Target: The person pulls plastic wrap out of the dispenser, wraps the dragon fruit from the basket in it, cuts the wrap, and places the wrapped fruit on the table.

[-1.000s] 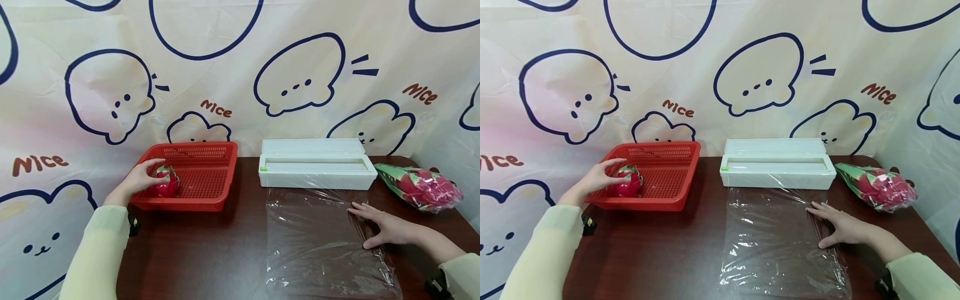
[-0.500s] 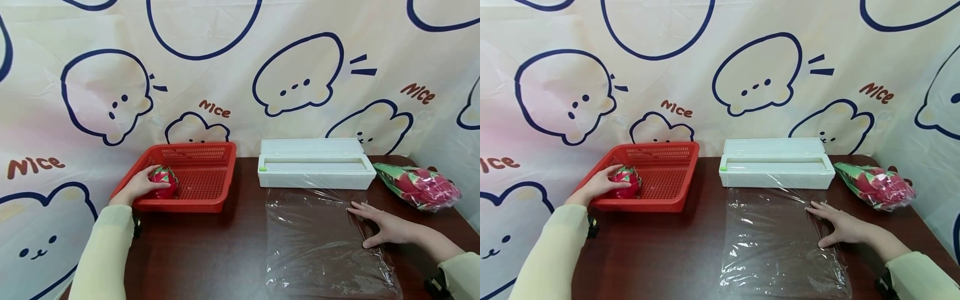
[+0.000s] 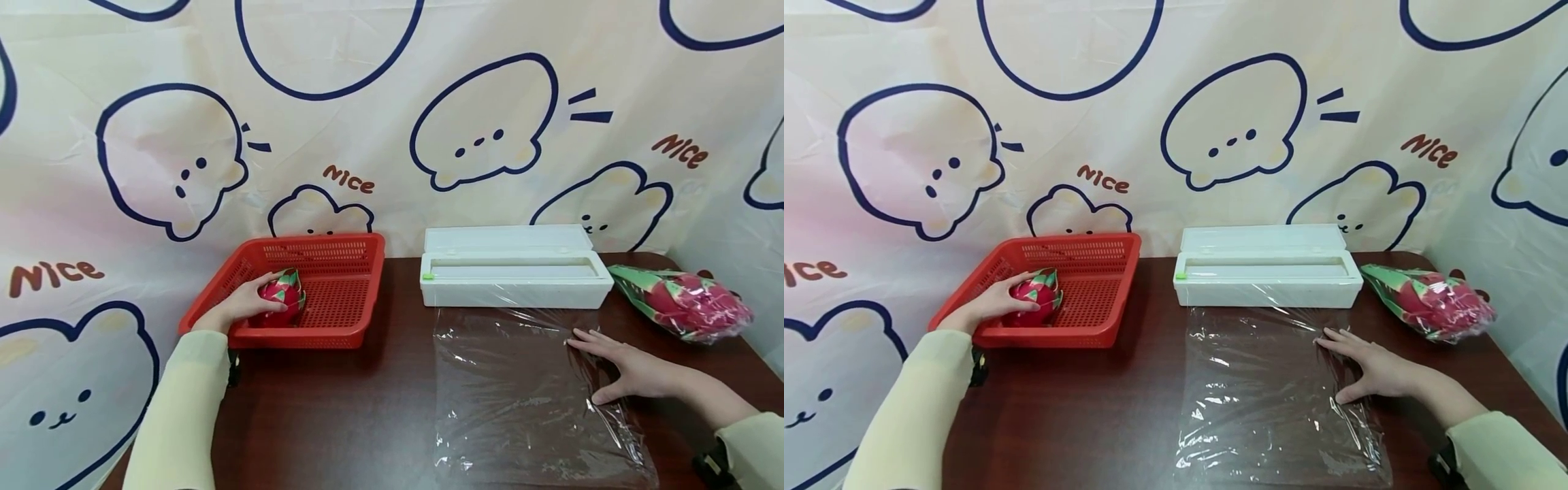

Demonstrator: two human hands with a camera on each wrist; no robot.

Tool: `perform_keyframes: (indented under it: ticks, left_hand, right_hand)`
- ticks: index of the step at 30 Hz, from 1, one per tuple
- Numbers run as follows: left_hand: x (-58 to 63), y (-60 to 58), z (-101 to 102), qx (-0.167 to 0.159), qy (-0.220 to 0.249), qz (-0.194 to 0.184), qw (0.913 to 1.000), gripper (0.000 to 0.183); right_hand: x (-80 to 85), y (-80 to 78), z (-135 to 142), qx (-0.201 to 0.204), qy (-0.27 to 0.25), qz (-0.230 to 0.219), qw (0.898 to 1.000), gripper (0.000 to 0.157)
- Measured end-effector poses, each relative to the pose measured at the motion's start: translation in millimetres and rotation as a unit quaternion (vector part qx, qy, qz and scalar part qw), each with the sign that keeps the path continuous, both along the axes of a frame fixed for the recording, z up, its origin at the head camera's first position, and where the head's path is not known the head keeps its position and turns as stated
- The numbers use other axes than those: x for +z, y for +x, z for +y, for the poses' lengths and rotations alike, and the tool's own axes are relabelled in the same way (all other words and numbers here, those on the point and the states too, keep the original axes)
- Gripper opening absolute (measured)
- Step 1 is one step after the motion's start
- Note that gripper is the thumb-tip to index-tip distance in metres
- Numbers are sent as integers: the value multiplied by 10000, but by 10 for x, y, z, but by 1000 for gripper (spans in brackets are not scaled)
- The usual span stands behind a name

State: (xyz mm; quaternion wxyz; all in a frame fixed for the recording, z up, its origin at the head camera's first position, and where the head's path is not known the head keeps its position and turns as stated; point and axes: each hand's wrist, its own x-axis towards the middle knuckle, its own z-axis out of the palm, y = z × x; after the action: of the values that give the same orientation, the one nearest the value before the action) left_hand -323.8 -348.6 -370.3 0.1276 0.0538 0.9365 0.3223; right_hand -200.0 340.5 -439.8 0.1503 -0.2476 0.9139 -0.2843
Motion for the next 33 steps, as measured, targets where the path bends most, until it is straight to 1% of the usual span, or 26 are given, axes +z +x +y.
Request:
perform_keyframes:
  ticks: [4, 6, 9, 11, 13, 16, 20, 23, 26, 33]
  left_hand:
    - [4, 3, -1, 0, 302, -297, 9991, 97]
    - [14, 5, -3, -61, 402, -404, 9984, 93]
    - [24, 3, 0, -189, 506, -461, 9975, 89]
    - [21, -2, 12, -248, 525, -407, 9975, 88]
    - [10, -9, 36, -268, 446, -286, 9982, 90]
    - [-18, -27, 69, -209, 164, -61, 9996, 97]
    - [-45, -42, 94, -66, -50, 56, 9999, 102]
    - [-44, -38, 108, -9, -60, 58, 10000, 100]
    - [-35, -39, 117, -74, -186, 73, 9998, 99]
    - [6, -97, 126, -188, -424, -208, 9987, 104]
  right_hand:
    - [-4, 3, -4, -28, -53, -72, 10000, 88]
    - [-7, 7, -7, -38, -81, -108, 9999, 88]
    - [-9, 11, -10, -45, -99, -113, 9999, 89]
    - [-8, 11, -9, -49, -94, -100, 9999, 89]
    - [-7, 11, -6, -57, -91, -88, 9999, 89]
    - [-6, 7, -2, -65, -78, -85, 9999, 90]
    - [-2, 1, 2, -66, -86, -67, 9999, 90]
    - [0, 1, 3, -51, -95, -37, 9999, 90]
    - [-4, 2, 0, -23, -87, -18, 10000, 91]
    - [5, 3, -7, -64, -93, -123, 9999, 89]
